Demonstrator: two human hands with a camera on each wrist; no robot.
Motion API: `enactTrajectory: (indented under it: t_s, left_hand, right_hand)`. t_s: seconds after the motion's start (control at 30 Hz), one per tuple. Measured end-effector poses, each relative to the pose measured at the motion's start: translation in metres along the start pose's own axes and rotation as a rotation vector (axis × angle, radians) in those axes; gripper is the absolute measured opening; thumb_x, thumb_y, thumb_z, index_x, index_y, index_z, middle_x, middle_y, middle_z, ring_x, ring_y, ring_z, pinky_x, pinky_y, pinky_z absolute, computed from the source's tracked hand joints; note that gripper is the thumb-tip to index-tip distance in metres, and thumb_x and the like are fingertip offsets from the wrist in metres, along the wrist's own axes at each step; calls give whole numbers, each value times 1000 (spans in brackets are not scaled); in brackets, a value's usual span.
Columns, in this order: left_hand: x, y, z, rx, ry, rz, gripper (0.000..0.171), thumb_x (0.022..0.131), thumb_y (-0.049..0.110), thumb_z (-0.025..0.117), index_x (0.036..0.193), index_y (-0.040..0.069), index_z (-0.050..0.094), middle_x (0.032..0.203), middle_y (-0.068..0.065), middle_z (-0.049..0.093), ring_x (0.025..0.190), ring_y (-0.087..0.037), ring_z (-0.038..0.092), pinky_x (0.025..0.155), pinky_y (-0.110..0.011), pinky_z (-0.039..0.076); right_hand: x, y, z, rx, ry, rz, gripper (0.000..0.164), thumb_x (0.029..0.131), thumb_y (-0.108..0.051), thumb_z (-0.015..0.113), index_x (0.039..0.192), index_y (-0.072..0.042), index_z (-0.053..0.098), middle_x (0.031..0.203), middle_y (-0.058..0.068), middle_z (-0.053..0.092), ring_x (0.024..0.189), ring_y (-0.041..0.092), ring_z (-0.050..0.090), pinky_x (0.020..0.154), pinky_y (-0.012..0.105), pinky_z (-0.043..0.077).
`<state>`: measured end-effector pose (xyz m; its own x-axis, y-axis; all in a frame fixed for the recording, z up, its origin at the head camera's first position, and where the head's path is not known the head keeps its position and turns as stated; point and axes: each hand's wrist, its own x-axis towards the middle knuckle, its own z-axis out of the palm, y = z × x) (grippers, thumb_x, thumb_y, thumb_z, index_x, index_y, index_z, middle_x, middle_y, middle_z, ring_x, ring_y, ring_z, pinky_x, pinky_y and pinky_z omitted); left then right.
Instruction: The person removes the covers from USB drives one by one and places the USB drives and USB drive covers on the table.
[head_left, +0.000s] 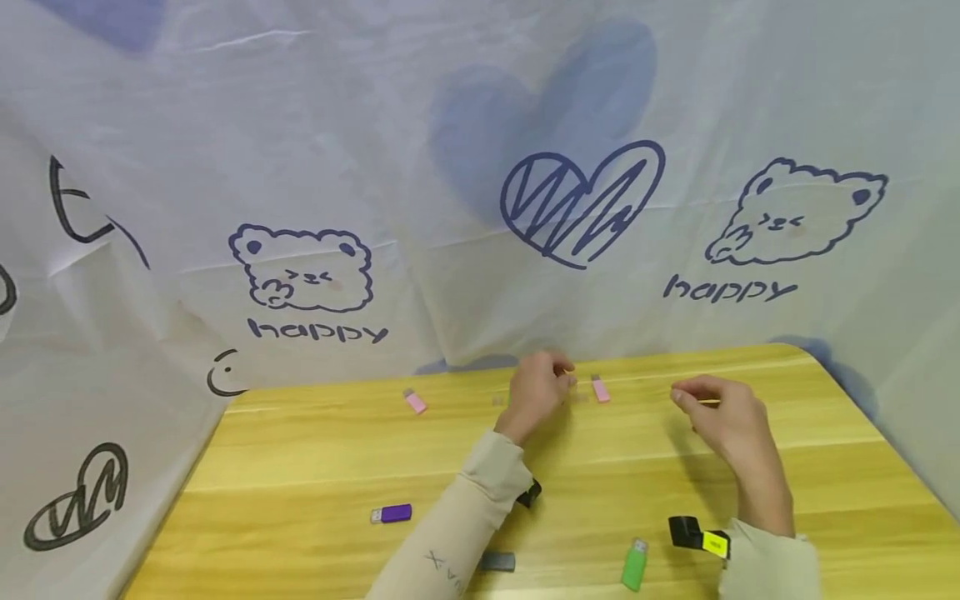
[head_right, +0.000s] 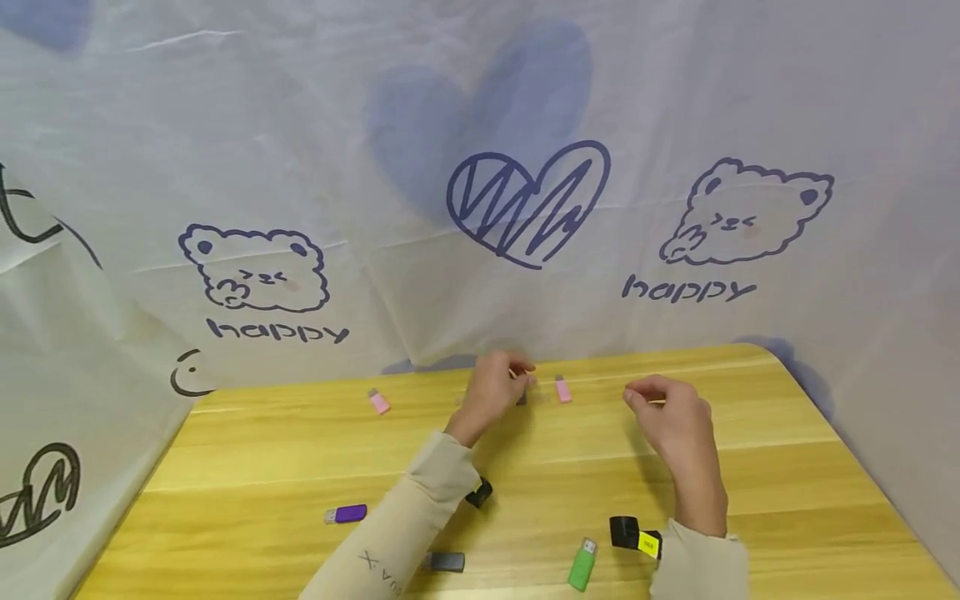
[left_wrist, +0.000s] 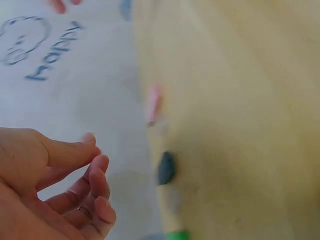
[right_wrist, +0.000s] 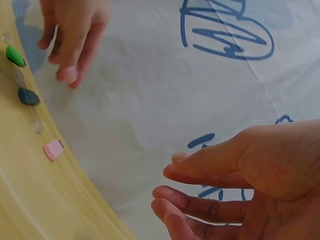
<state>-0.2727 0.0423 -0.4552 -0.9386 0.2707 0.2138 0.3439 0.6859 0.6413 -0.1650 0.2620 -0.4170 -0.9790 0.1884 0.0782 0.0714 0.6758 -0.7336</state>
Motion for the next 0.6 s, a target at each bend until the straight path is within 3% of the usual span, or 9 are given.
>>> enactTrajectory:
  t_s: [0.2,0.43,0.6]
  left_hand:
    - [-15,1,-36,-182,58,6,14,90,15,66,100,9,73,85,1,66,68,-10,58,52,-20,48]
    - [-41,-12,-62,-238,80,30,15,92,15,64,103,10,72,90,-2,67,77,-17,63,60,-21,52]
    - [-61,-29,-76,-268,126,-7,16,92,14,64,106,11,71,93,-3,67,82,-18,64,67,-24,53]
  right_hand:
    - [1,-12,6,-22,8,-92,31,95,-28,59,111,-4,67,110,20,64,97,38,62,72,43,55]
    - [2,-29,23,-14,7,-167,24,93,-22,62,107,-4,68,106,17,66,94,36,63,76,45,54]
    - [1,-44,40,-5,-6,-215,21,92,-18,64,107,-4,68,102,14,67,91,33,63,76,44,54]
